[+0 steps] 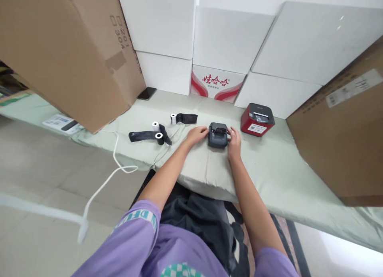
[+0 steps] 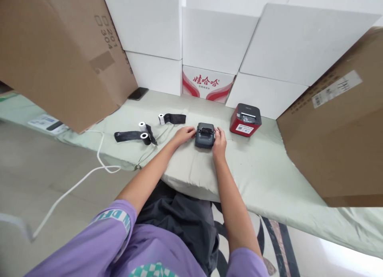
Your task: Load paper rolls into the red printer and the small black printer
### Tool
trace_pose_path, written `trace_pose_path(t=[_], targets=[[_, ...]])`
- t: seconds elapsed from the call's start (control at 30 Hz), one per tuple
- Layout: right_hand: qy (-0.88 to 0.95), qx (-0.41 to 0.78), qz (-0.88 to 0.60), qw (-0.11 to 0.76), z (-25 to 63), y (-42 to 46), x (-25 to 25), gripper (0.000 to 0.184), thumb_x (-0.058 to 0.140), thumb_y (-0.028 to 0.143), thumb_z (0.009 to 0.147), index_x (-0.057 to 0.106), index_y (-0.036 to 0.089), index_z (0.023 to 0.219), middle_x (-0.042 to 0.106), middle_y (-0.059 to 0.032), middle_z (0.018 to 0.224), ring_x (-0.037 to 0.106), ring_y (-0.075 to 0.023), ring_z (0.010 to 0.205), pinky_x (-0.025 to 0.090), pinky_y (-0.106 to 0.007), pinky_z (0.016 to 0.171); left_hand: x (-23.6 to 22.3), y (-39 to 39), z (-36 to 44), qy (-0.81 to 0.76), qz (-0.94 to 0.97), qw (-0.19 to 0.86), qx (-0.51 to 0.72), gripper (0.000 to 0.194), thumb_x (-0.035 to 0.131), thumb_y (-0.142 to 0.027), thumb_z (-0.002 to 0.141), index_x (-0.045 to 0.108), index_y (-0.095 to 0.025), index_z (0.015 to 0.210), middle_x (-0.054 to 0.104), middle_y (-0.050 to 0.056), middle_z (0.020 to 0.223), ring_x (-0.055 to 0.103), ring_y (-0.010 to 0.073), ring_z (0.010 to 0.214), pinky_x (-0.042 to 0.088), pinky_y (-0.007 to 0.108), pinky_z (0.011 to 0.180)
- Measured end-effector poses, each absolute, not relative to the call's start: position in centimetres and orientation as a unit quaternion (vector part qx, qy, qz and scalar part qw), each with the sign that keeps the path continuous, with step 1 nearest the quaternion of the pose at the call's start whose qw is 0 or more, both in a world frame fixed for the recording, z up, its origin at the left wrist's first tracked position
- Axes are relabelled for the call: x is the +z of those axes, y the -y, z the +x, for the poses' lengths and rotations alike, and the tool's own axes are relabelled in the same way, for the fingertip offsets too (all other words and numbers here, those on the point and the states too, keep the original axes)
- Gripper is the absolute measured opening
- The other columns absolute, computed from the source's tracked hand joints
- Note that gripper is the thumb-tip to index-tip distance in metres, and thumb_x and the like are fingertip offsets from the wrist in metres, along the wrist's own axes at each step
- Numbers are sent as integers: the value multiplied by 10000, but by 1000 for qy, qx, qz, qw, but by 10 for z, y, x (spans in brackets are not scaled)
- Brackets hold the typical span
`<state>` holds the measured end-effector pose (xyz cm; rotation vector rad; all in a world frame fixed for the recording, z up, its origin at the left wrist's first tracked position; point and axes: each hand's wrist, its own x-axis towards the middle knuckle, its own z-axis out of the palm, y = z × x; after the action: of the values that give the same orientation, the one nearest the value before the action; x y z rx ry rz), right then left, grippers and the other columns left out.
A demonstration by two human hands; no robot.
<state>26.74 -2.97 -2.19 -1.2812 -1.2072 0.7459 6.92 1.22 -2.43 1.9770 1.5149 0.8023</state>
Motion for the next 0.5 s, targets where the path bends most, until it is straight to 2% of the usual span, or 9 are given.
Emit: trace_pose_path(t=[0.17,0.3,0.37,0.5], targets=[[528,383,-525,547,271,14,-21,635,369,601,928,470,270,1460,494,-63,1563,482,-197,1403,444,-376,1076,-20,-6,71,-560,723,262,308,278,500,-365,915,696,-210,794,732,19,825,603,173,773,399,263,711],[549,385,-555,493,279,-8,-13,637,355,600,926,503,271,1452,478,-57,1575,484,-211,1398,452,-401,1072,-19,-8,69,-554,723,274,309,268,508,-365,916,707,-215,818,741,18,842,614,177,784,398,266,703],[569,366,-578,458,283,-17,-6,589,393,578,917,614,246,1351,543,-74,1519,523,-235,1363,444,-424,1082,-20,-10,69,-556,723,274,305,267,508,-365,916,707,-214,822,742,20,845,612,177,778,390,267,692],[653,268,-598,380,286,-31,14,372,537,443,872,789,203,1002,690,-96,1326,562,-269,1330,381,-426,1139,-22,-12,70,-561,728,261,296,280,511,-385,920,713,-212,833,740,28,852,605,181,768,382,274,686]])
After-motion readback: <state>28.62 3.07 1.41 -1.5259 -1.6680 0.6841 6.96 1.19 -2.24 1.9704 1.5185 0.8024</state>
